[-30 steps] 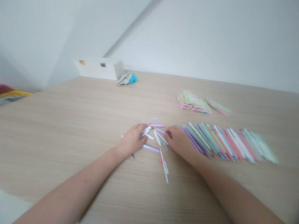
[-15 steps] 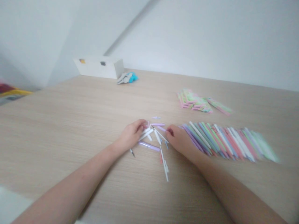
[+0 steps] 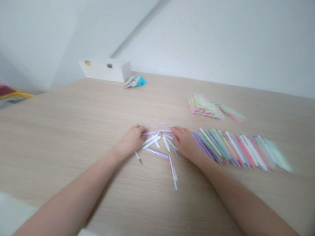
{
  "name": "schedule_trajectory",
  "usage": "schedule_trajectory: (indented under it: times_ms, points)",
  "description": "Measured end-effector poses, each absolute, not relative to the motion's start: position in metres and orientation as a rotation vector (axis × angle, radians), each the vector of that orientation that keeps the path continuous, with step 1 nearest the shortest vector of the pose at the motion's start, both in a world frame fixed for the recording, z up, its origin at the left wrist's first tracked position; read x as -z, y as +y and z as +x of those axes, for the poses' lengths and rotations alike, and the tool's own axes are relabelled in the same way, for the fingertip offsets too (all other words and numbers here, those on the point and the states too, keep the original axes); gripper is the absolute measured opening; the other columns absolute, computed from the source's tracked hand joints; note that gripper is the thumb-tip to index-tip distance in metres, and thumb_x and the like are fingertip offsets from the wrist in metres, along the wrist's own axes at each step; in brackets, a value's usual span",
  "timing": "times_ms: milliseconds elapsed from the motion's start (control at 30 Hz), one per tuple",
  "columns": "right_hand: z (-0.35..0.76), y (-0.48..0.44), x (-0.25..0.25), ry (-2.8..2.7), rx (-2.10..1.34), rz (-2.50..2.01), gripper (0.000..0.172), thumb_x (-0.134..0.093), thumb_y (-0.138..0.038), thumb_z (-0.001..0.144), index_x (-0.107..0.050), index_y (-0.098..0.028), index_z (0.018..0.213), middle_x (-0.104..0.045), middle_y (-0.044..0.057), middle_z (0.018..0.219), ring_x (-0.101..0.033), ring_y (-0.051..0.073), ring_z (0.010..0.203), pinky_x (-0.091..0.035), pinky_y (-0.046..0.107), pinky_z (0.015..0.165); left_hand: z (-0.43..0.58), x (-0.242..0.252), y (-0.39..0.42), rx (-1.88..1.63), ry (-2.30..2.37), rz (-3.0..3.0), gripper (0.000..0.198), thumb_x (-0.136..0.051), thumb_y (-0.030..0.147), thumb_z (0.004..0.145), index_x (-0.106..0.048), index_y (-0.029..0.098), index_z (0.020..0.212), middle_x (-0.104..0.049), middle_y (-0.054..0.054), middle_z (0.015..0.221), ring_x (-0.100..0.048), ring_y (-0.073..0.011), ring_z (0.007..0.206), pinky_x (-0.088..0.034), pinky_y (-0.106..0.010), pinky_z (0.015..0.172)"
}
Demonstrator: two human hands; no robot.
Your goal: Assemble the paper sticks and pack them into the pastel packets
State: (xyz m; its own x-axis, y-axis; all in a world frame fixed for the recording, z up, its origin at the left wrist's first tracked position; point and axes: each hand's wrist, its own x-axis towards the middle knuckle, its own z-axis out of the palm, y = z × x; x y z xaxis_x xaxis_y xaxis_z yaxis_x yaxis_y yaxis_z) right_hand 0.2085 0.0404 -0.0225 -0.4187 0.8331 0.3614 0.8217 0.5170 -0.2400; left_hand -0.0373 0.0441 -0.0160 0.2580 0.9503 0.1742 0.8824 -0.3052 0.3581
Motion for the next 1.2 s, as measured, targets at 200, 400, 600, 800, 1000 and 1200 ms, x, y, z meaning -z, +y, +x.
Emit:
schedule_trajectory:
  times_ms: [200, 400, 600, 800, 1000, 1200]
  points:
    - [0.207, 0.038, 0.021, -2.345, -0.096, -1.317, 0.03, -0.044, -0.021, 0.089, -0.059, -0.013, 0.114, -0.061, 0.013, 0.114, -0.05, 0.023, 0.105, -0.036, 0.038, 0.095, -0.038, 0.017, 0.045, -0.534, 1.719, 2.334, 0.021, -0.047, 0.019, 0.08, -0.066, 0.016, 0.087, -0.062, -0.01, 0.085, -0.059, -0.0227, 0.084, -0.047, -0.033, 0.079]
    - [0.206, 0.036, 0.02, -2.317, -0.121, -1.321, 0.02, -0.047, -0.021, 0.087, -0.062, -0.015, 0.098, -0.062, 0.011, 0.099, -0.051, 0.022, 0.097, -0.037, 0.034, 0.089, -0.037, 0.017, 0.044, -0.595, 1.783, 2.248, 0.017, -0.047, 0.019, 0.079, -0.062, 0.015, 0.087, -0.061, -0.01, 0.088, -0.058, -0.0203, 0.08, -0.046, -0.031, 0.073]
    - [0.204, 0.036, 0.022, -2.267, -0.144, -1.338, 0.013, -0.05, -0.019, 0.084, -0.061, -0.014, 0.09, -0.061, 0.01, 0.094, -0.051, 0.022, 0.093, -0.038, 0.033, 0.086, -0.033, 0.008, 0.04, -0.794, 1.629, 2.046, 0.012, -0.05, 0.022, 0.079, -0.058, 0.016, 0.085, -0.061, -0.005, 0.077, -0.055, -0.0171, 0.069, -0.043, -0.028, 0.064]
    - [0.207, 0.038, 0.027, -2.216, -0.197, -1.356, 0.009, -0.053, -0.02, 0.082, -0.06, -0.015, 0.085, -0.062, 0.008, 0.089, -0.052, 0.021, 0.089, -0.039, 0.033, 0.083, -0.026, 0.001, 0.034, -0.986, 1.102, 1.778, 0.019, -0.057, 0.027, 0.08, -0.058, 0.013, 0.092, -0.061, -0.003, 0.079, -0.055, -0.0124, 0.066, -0.043, -0.023, 0.06]
    - [0.202, 0.025, 0.004, -2.028, -0.445, -1.191, 0.02, -0.045, -0.021, 0.087, -0.061, -0.016, 0.096, -0.063, 0.009, 0.096, -0.054, 0.019, 0.092, -0.041, 0.033, 0.084, -0.018, -0.001, 0.025, -1.019, 0.979, 1.747, 0.022, -0.06, 0.026, 0.08, -0.063, 0.013, 0.097, -0.065, -0.007, 0.09, -0.059, -0.0154, 0.077, -0.048, -0.027, 0.067]
    - [0.194, 0.01, -0.011, -1.823, -1.086, -1.043, 0.021, -0.049, -0.034, 0.087, -0.062, -0.019, 0.094, -0.058, -0.001, 0.071, -0.052, 0.012, 0.065, -0.042, 0.024, 0.062, -0.007, -0.009, 0.008, -1.142, 0.966, 1.787, 0.019, -0.064, 0.023, 0.078, -0.066, 0.013, 0.094, -0.065, -0.007, 0.089, -0.06, -0.0154, 0.079, -0.049, -0.027, 0.071]
